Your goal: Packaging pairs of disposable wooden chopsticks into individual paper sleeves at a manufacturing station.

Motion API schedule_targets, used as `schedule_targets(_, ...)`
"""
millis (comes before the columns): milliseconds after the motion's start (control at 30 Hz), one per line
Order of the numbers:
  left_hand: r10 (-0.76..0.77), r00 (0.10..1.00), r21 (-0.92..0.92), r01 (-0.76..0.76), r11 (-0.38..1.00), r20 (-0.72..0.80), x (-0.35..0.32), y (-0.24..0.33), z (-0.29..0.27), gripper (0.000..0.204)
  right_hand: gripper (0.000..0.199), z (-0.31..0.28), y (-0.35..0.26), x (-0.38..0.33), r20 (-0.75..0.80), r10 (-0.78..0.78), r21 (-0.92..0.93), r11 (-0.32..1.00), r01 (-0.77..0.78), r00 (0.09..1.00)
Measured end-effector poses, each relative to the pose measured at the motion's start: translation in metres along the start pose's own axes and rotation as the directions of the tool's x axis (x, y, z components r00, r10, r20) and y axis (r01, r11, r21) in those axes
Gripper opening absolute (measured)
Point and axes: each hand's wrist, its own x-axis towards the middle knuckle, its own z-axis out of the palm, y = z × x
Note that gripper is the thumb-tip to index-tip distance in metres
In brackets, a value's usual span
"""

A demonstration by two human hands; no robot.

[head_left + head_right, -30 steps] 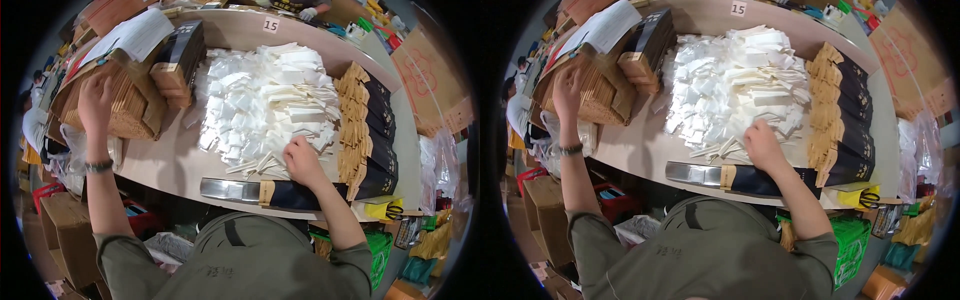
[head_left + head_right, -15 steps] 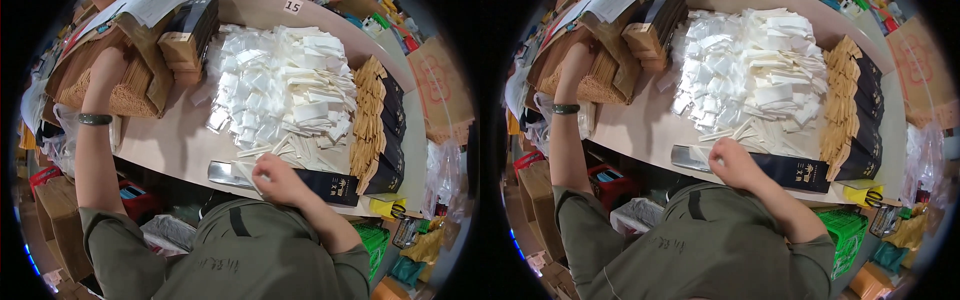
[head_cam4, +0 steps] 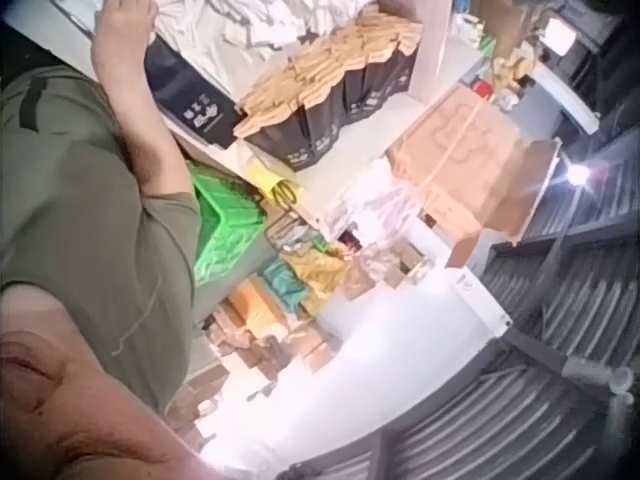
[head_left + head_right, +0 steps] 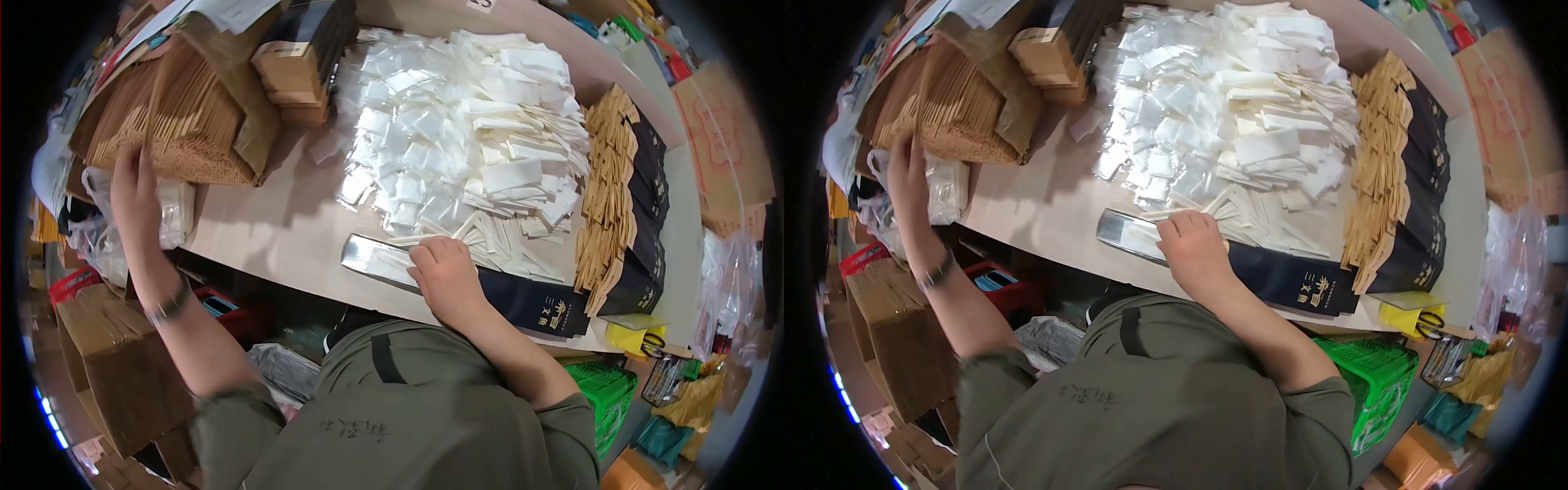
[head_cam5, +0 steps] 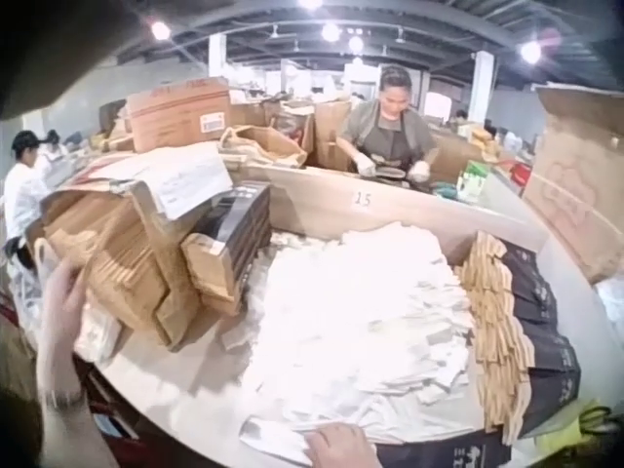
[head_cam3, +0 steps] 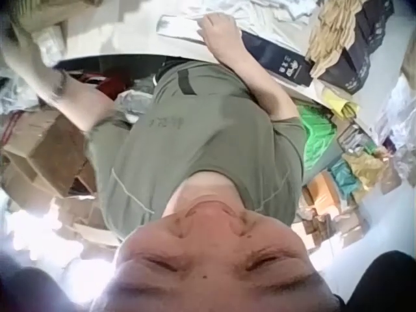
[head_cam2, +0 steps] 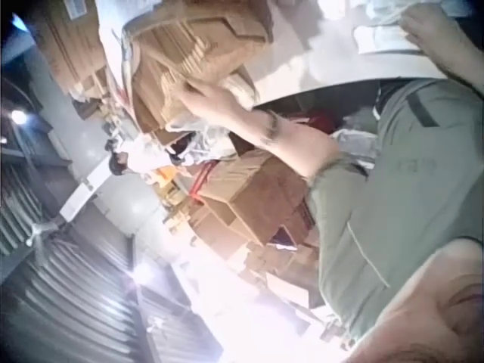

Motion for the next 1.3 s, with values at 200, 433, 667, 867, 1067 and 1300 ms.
schedule_targets(200,-0.147,0.662,-0.354,0.559,0.75,0.735,-0.168,0.021,0.037,0.009,0.029,-0.038,-0.002,-0.035,-0.231,-0.023,0.127,0.991,0.053,0.973)
schedule_targets(433,0.014,0.44,-0.211,0.403,0.891,0.898,-0.147,0.037,0.105,0.011,0.036,-0.039,0.017,-0.054,-0.085,-0.082,0.004,0.997,0.083,0.993)
schedule_targets(667,0.423,0.584,-0.537,0.027,0.843,0.693,-0.207,0.132,0.146,0.016,0.038,-0.035,0.003,-0.046,-0.066,-0.071,0.06,0.995,0.075,0.995)
schedule_targets(867,0.012,0.749,-0.326,0.274,0.905,0.663,-0.216,0.139,0.145,0.014,0.05,-0.037,0.006,-0.045,-0.043,-0.038,0.019,0.999,0.039,0.998)
schedule_targets(1067,0.303,0.598,-0.5,0.192,0.844,0.742,-0.211,0.168,0.113,0.064,0.055,-0.042,0.014,-0.052,-0.133,-0.1,0.109,0.987,0.115,0.986)
schedule_targets(1300,0.496,0.67,-0.219,-0.458,0.862,0.552,-0.197,0.141,0.125,0.042,0.014,-0.133,0.028,-0.031,-0.126,-0.267,-0.12,0.96,0.253,0.955)
